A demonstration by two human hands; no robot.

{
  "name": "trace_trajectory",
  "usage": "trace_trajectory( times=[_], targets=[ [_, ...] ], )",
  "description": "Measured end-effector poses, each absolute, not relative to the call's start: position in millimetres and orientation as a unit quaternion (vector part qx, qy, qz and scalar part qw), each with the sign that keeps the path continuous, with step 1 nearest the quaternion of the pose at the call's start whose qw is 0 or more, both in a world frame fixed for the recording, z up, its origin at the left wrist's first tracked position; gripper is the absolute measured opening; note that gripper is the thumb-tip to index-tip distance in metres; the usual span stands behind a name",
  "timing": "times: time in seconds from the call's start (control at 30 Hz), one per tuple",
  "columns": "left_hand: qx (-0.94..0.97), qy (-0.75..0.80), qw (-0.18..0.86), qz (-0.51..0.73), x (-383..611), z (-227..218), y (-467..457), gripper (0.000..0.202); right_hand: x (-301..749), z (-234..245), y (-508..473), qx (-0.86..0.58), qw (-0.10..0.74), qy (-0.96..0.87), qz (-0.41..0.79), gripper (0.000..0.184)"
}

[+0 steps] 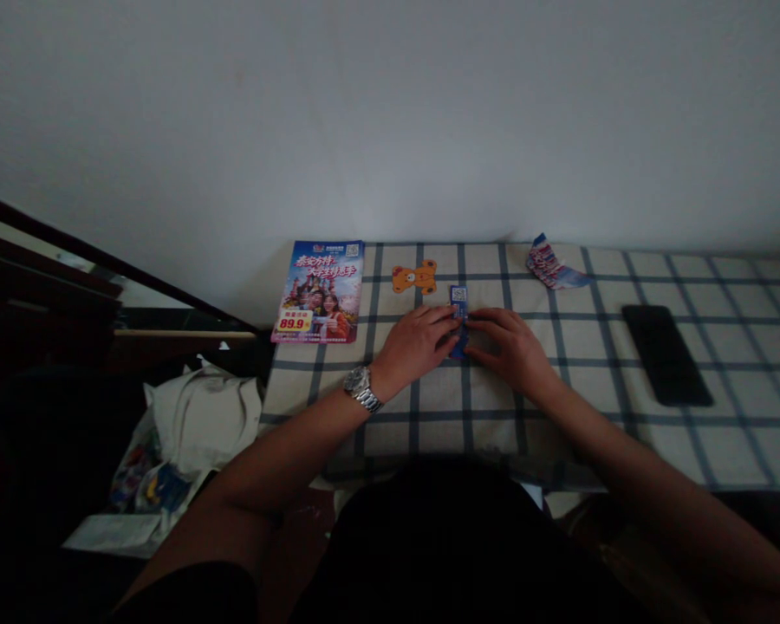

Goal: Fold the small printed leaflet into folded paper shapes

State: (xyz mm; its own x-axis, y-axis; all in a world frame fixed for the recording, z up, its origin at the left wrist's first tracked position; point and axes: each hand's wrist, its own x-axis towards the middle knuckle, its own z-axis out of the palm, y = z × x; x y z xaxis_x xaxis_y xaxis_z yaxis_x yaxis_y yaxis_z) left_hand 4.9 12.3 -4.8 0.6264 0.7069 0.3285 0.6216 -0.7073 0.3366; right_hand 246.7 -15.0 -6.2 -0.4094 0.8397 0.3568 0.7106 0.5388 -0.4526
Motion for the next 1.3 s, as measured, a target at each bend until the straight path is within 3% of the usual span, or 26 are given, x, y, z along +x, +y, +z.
trace_trajectory(
  times=[0.13, 0.4, 0.83, 1.3],
  targets=[
    [0.896, 0.375, 0.093, 0.220, 4, -6, 14, 0.030, 248, -10, -22, -0.463, 0.274, -0.834, 0.122, 0.050],
    [0.899, 0.366, 0.097, 0.219, 3, -7, 17, 0.030, 250, -7, -22, -0.454, 0.271, -0.839, 0.129, 0.051],
    [0.900, 0.364, 0.089, 0.224, 3, -9, 18, 0.029, 244, -7, 5, -0.484, 0.309, -0.811, 0.109, 0.009],
    [0.890, 0.370, 0.106, 0.245, 6, -7, 16, 0.027, 242, -7, 1, -0.491, 0.289, -0.817, 0.092, 0.010]
  ],
)
